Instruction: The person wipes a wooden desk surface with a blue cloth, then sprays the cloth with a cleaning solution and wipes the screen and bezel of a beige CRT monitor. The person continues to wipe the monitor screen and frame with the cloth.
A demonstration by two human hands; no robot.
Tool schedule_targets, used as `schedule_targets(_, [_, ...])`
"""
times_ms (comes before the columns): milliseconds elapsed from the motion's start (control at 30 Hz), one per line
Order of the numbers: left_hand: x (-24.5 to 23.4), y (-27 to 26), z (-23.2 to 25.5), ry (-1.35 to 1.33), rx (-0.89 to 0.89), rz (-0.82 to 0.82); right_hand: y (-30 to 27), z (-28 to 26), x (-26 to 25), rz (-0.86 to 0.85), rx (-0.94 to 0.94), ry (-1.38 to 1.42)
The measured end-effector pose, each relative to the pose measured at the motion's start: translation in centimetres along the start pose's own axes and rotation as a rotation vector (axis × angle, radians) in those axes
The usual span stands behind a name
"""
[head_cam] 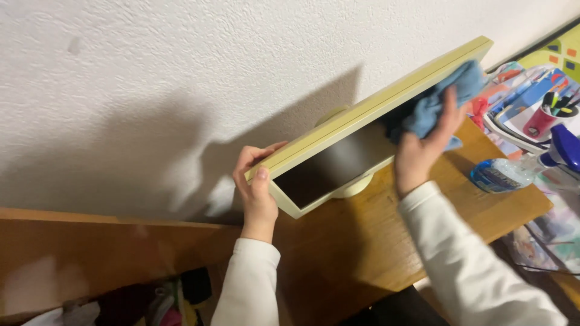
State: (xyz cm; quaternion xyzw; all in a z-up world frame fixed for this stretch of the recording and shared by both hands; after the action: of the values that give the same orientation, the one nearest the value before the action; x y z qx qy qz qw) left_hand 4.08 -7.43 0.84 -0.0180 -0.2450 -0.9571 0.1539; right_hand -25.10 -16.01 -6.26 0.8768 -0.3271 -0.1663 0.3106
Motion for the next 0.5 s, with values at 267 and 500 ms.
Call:
schedule_targets(267, [-0.7,0.1,-1.9,-0.106,0.003,0.043,-16.5,-6.7,5.5,-0.425,-0.384,0.109])
schedule_targets(500, [-1.3,-0.6,-2.1,-0.101,-0.014,0.044,-19.3,-4.5,5.5,-0.591,-0.809,0.159])
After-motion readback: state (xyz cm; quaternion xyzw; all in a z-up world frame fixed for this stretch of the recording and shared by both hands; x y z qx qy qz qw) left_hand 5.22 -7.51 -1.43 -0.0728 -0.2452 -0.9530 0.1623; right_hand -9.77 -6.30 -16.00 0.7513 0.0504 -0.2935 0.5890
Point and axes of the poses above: each hand's wrist, its own y-axis towards the middle knuckle, its own x-axis out of the palm, z = x × y, the point moved 4 cm from there along y, towards the middle knuckle, and after that the axes turned 1 degree about x, right-handed, at the moved point
